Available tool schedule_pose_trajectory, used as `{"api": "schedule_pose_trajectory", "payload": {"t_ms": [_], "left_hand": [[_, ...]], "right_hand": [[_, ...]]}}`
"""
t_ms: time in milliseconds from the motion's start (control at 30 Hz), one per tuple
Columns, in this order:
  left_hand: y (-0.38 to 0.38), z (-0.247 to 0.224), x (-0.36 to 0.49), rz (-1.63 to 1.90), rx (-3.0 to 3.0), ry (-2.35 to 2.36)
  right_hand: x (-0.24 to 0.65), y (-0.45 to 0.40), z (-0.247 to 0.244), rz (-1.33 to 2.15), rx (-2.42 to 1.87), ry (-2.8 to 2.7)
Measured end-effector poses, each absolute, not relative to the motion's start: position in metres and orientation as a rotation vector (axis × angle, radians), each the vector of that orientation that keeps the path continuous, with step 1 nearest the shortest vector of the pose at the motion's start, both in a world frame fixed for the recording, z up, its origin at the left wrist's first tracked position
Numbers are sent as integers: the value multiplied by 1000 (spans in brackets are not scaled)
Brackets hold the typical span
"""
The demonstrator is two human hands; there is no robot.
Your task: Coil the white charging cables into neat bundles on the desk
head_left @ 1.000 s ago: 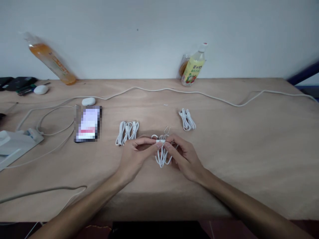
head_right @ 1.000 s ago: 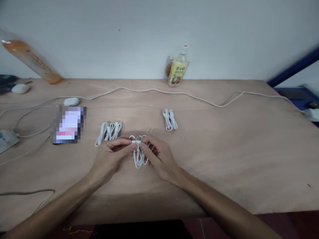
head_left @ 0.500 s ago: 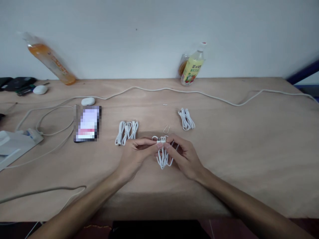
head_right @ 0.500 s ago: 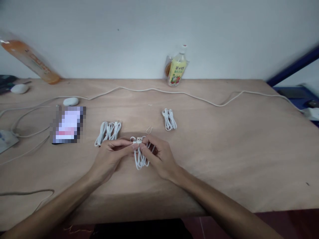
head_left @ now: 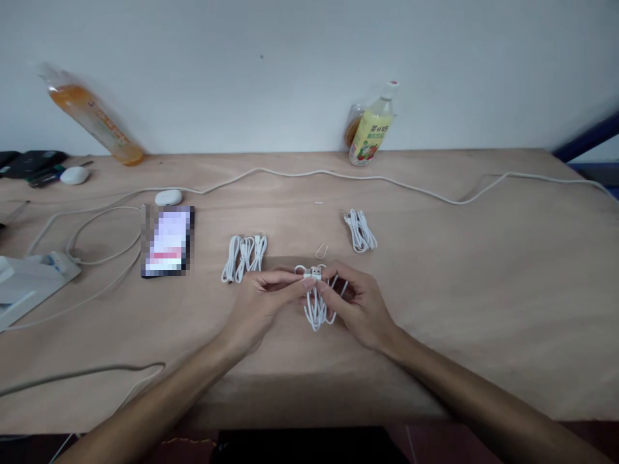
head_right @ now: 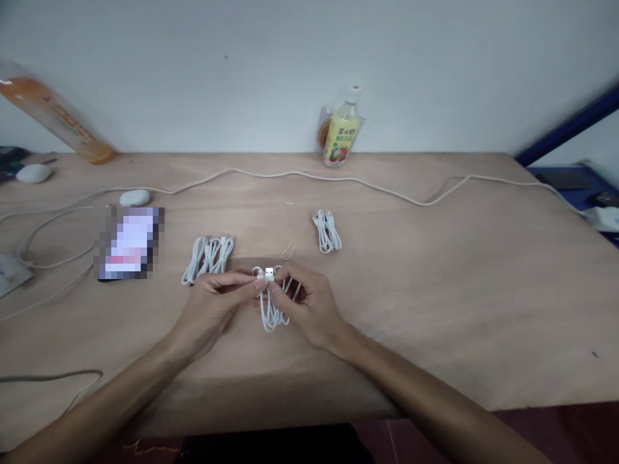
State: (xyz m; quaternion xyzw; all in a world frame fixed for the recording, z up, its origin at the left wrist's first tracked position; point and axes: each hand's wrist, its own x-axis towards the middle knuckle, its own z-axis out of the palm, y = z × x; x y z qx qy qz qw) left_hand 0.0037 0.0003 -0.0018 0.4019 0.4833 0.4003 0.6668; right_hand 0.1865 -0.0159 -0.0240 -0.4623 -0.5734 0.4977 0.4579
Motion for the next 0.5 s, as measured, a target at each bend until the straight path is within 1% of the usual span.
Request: {"api": "schedule_pose_trajectory", "payload": {"t_ms": [500], "left_hand": [[0, -3, 3, 853, 851, 1062]], "right_hand": [[189, -15, -29, 1245, -1116, -1446]]}}
